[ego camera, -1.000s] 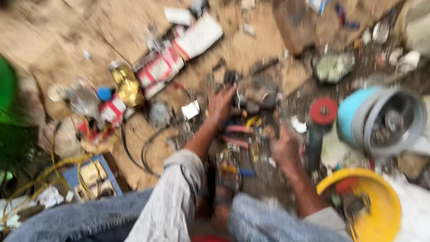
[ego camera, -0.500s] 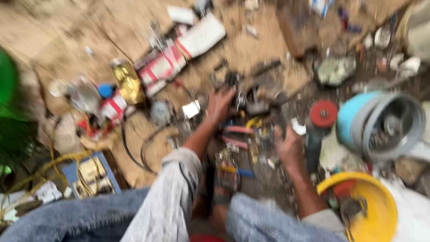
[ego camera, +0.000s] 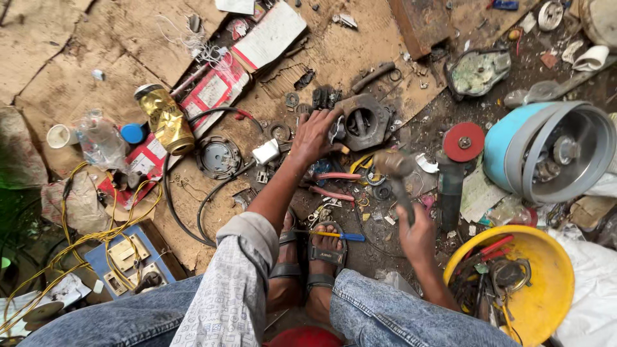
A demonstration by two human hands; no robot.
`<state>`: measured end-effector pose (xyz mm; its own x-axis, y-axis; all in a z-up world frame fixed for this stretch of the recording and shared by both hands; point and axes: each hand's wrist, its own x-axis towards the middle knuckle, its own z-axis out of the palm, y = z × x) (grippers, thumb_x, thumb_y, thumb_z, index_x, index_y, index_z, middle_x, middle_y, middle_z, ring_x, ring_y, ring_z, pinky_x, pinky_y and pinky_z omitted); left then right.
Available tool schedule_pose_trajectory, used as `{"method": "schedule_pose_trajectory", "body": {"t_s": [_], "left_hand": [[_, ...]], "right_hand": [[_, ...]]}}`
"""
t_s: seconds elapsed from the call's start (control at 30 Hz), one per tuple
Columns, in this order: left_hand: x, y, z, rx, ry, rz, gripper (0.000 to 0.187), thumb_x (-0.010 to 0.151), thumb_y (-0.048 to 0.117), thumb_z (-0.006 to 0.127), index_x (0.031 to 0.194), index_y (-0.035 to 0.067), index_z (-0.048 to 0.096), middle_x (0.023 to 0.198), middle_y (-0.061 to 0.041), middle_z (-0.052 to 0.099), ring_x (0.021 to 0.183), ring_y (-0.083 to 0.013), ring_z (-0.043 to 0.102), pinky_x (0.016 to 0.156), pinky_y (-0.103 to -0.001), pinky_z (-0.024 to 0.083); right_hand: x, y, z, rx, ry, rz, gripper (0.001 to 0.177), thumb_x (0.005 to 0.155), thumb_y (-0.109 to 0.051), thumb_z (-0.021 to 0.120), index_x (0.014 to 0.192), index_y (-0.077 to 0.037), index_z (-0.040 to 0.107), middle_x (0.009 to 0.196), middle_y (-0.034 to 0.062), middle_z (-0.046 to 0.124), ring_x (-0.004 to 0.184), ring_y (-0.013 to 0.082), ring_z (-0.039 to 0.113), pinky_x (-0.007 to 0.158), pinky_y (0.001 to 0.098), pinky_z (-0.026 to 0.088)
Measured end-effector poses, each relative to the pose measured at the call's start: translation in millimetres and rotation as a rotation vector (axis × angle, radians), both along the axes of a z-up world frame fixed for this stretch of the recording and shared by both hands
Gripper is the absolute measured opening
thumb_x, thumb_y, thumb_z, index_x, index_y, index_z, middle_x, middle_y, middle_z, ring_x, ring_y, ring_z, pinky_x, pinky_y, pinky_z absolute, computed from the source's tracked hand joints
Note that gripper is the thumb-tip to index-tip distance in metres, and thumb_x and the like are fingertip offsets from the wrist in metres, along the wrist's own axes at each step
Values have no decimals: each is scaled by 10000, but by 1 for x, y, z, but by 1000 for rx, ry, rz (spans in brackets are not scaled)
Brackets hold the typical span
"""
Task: The person sits on the floor and uses a hammer to strike a metal component held in a vise. They then use a screwdriver to manipulate a small cylindrical part, likely a bearing or seal, before placing it into a yellow basin.
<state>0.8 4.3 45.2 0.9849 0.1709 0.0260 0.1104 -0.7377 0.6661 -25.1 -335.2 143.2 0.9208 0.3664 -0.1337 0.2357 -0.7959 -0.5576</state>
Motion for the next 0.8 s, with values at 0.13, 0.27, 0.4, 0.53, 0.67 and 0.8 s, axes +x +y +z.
{"method": "schedule_pose_trajectory", "body": {"t_s": [0.13,0.27,0.4,0.53,0.67,0.8], "left_hand": [[-27,-14,29,-217,-74,67,1028,592,401,979,1436,150,449,1303,-93,614,1217,-306,591,1043,-488,431],[-66,-37,79,-567,-202,115,997,653,333,970,1472,126,439,1439,-113,559,1340,-333,564,1129,-483,485],[-101,-60,160,-794,-228,85,935,671,272,942,1454,134,450,1388,-99,572,1182,-276,646,981,-425,581],[-119,-82,246,-804,-450,-24,887,734,183,933,1480,116,456,1412,-125,572,1239,-281,623,1074,-426,533],[-142,-98,326,-1060,-241,-107,867,747,196,864,1510,106,462,1257,-93,647,1071,-205,692,1002,-355,602],[-178,-109,372,-1305,-94,-198,848,777,132,845,1531,67,463,1253,-71,697,1137,-148,665,1027,-321,546]], "right_hand": [[-53,-31,-18,-229,-3,-56,409,948,-416,663,1078,-29,664,807,210,690,690,377,695,575,478,520],[-94,-42,-50,-349,112,-235,488,902,-450,691,1179,-50,660,930,201,727,809,402,714,650,494,540],[-85,-39,-46,-190,-44,13,432,834,-361,746,1124,-49,674,1071,182,700,881,362,716,706,441,566],[-3,-40,34,358,301,-137,315,890,-226,774,1162,-78,715,1025,101,752,918,198,713,815,356,591],[65,-41,224,233,13,125,327,896,-186,747,1203,-84,702,1071,54,736,974,170,698,875,340,564],[24,-4,358,254,-161,543,418,838,-209,779,1216,-75,662,1115,72,710,1026,195,700,893,339,548]]}}
